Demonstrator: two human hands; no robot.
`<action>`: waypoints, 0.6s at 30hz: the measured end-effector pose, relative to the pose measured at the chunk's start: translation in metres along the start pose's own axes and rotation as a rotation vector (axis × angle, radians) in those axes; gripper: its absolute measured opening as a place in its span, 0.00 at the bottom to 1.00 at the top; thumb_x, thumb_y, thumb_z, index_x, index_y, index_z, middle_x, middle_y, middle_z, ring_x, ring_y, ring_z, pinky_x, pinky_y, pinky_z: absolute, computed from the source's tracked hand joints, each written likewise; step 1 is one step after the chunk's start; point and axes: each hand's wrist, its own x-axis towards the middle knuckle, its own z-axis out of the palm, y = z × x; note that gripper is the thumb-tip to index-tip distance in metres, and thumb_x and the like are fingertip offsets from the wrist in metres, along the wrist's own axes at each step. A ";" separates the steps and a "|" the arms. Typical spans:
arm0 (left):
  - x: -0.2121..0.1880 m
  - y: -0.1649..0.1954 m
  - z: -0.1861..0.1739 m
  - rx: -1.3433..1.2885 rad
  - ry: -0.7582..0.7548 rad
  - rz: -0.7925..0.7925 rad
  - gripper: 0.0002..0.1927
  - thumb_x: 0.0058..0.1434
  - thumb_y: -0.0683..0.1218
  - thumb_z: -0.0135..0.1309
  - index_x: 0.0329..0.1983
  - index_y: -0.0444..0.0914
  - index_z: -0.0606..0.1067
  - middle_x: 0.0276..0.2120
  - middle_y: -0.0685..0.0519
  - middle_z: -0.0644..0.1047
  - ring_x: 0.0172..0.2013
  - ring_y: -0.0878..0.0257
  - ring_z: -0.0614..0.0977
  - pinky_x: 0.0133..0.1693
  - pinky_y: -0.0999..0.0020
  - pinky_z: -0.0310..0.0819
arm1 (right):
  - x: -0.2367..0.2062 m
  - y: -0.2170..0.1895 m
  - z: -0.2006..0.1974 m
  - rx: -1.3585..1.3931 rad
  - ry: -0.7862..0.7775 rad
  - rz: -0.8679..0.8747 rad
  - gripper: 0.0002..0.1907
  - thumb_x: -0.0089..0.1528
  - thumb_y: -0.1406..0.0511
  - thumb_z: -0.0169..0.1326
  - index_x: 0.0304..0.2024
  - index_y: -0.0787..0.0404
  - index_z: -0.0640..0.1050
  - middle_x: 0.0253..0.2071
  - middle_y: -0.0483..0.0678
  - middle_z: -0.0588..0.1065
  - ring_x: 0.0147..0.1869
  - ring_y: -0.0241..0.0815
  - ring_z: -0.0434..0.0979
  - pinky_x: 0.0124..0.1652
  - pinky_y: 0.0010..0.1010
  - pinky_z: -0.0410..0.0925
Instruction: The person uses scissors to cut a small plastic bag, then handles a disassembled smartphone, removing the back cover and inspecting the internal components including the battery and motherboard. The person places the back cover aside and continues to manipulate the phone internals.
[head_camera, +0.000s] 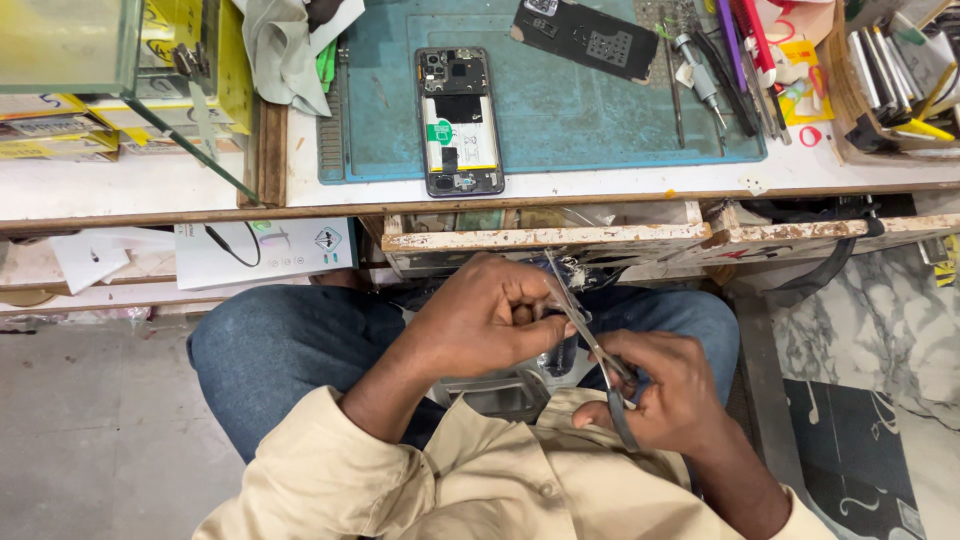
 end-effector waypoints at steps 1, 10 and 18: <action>0.000 0.001 -0.001 -0.035 -0.017 0.007 0.02 0.59 0.40 0.62 0.34 0.36 0.82 0.18 0.60 0.75 0.20 0.78 0.67 0.22 0.75 0.59 | 0.000 0.000 0.000 0.013 0.003 -0.004 0.31 0.41 0.47 0.74 0.33 0.63 0.80 0.18 0.44 0.70 0.19 0.40 0.71 0.22 0.33 0.63; -0.001 0.007 -0.005 0.108 -0.024 0.004 0.05 0.56 0.44 0.64 0.34 0.38 0.82 0.17 0.58 0.75 0.18 0.75 0.69 0.22 0.74 0.64 | -0.005 0.007 0.002 0.020 0.025 -0.047 0.31 0.42 0.48 0.74 0.36 0.63 0.81 0.18 0.43 0.71 0.19 0.38 0.72 0.23 0.31 0.64; 0.002 -0.003 -0.004 -0.114 0.127 0.056 0.06 0.62 0.43 0.63 0.39 0.36 0.82 0.24 0.64 0.74 0.25 0.77 0.70 0.25 0.78 0.64 | -0.008 0.008 0.018 0.017 0.167 0.051 0.32 0.41 0.50 0.75 0.38 0.64 0.81 0.27 0.47 0.80 0.21 0.35 0.75 0.24 0.28 0.67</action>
